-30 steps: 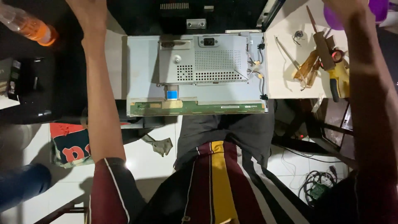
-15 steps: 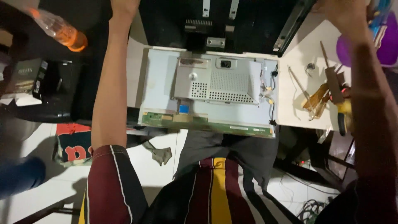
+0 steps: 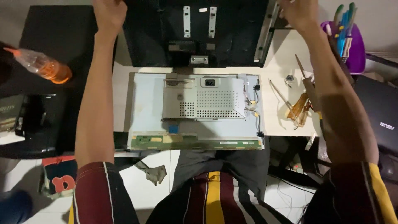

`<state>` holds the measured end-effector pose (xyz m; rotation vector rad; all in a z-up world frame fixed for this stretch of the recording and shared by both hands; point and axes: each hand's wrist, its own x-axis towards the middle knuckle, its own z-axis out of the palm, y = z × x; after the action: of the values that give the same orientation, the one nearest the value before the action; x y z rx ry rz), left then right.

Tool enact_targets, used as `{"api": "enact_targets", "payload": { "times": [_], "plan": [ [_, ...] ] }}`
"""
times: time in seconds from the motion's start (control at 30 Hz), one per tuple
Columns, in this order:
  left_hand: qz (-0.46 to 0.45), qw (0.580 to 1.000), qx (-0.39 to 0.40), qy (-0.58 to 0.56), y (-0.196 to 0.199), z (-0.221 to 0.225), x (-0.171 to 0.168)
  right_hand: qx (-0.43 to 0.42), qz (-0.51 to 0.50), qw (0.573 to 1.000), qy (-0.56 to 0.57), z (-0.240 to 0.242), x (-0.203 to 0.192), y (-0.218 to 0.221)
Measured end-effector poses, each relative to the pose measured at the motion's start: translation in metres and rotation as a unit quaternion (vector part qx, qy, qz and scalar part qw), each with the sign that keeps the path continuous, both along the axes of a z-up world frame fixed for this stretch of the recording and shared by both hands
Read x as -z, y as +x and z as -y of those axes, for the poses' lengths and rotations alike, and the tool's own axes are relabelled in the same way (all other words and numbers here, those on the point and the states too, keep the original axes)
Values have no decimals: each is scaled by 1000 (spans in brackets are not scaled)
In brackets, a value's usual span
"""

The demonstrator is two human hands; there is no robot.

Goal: Disassembling and reassembling a computer monitor bezel and panel.

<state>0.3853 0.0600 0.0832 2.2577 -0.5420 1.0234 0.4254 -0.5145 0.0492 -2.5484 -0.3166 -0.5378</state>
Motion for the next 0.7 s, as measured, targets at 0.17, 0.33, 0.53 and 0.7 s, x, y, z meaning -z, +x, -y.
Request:
{"api": "enact_targets", "payload": {
  "times": [0.17,0.33,0.53,0.7],
  "plan": [
    [-10,1000,-4,16,17,9,16,-44,7,999,8,0,4,-9],
    [-5,999,-11,32,33,-24,73,-84,26,996,14,-1,-7,-15],
    [32,998,-6,47,93,-14,68,-94,27,994,-58,1,-1,-72],
    [16,997,-51,62,98,-19,75,-37,-195,971,-132,-8,15,-138]
  ]
}}
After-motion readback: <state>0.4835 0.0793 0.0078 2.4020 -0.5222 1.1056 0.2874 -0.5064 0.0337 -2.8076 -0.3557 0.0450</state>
